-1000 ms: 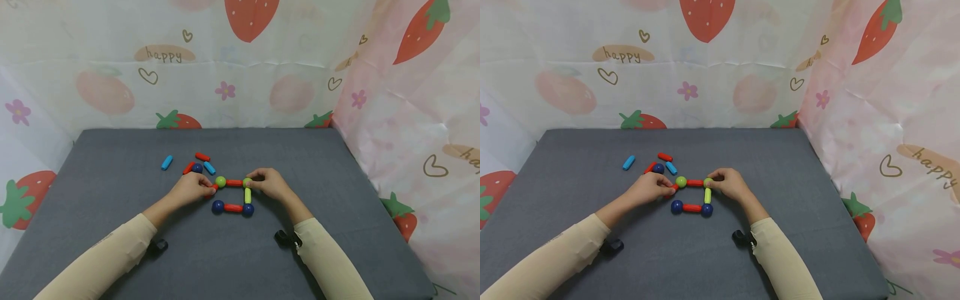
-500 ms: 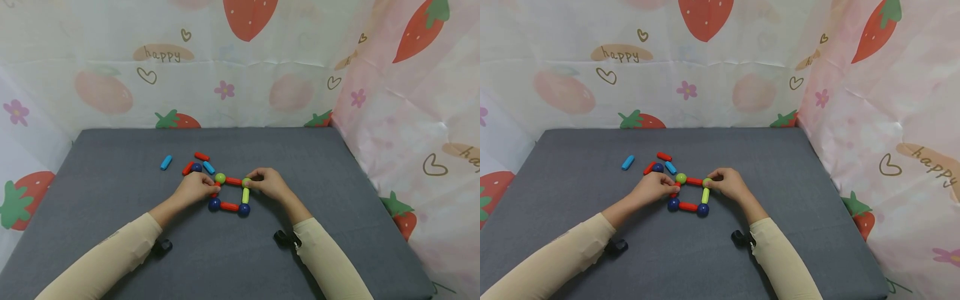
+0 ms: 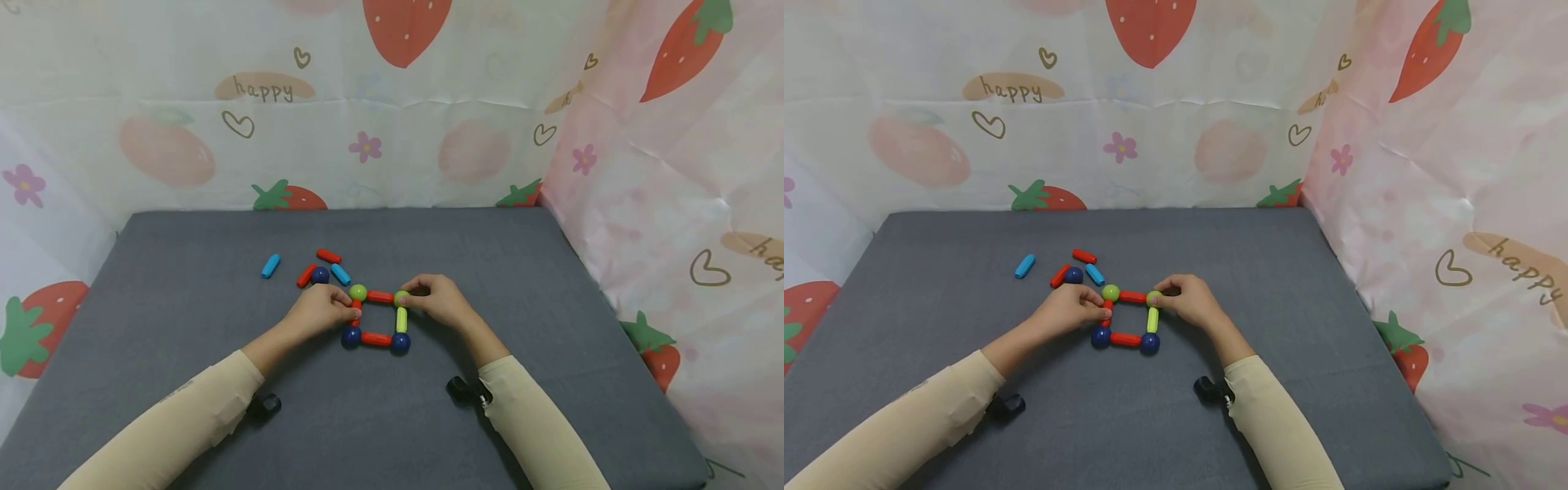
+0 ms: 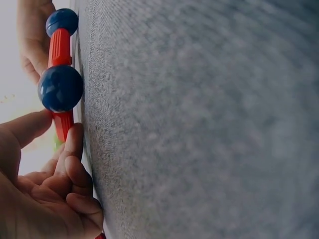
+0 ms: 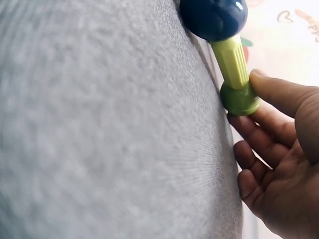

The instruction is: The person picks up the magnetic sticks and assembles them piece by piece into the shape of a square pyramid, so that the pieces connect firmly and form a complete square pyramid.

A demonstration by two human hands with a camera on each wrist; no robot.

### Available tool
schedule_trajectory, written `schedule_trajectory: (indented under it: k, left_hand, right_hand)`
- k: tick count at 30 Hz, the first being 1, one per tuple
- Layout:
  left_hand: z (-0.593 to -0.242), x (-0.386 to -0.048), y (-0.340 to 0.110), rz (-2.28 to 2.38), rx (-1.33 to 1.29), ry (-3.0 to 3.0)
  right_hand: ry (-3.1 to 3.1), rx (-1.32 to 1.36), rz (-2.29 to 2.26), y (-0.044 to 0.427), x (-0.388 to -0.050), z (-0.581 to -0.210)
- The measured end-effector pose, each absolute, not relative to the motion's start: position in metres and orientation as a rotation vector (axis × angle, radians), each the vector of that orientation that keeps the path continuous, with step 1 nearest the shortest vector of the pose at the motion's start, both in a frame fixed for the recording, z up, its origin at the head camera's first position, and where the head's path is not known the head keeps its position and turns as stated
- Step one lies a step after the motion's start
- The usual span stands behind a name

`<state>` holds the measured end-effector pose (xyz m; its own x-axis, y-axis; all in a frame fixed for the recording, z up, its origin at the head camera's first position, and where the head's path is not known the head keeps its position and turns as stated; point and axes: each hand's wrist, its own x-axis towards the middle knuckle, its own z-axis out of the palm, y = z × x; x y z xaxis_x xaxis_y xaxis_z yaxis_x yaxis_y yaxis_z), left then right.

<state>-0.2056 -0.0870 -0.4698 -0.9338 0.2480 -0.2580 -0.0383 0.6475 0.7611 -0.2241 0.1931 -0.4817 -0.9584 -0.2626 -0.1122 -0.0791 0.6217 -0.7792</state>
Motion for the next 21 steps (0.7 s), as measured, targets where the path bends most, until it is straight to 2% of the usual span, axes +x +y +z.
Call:
schedule_trajectory:
  k: [9, 21]
  left_hand:
    - [-0.468, -0.200, -0.091, 1.190, 0.197, 2.505]
    - [-0.462, -0.181, -0.094, 1.058, 0.374, 2.543]
  right_hand:
    - [2.574, -0.375, -1.254, 0.198, -0.226, -0.481]
    - [2.588, -0.387, -1.253, 0.197, -0.226, -0.481]
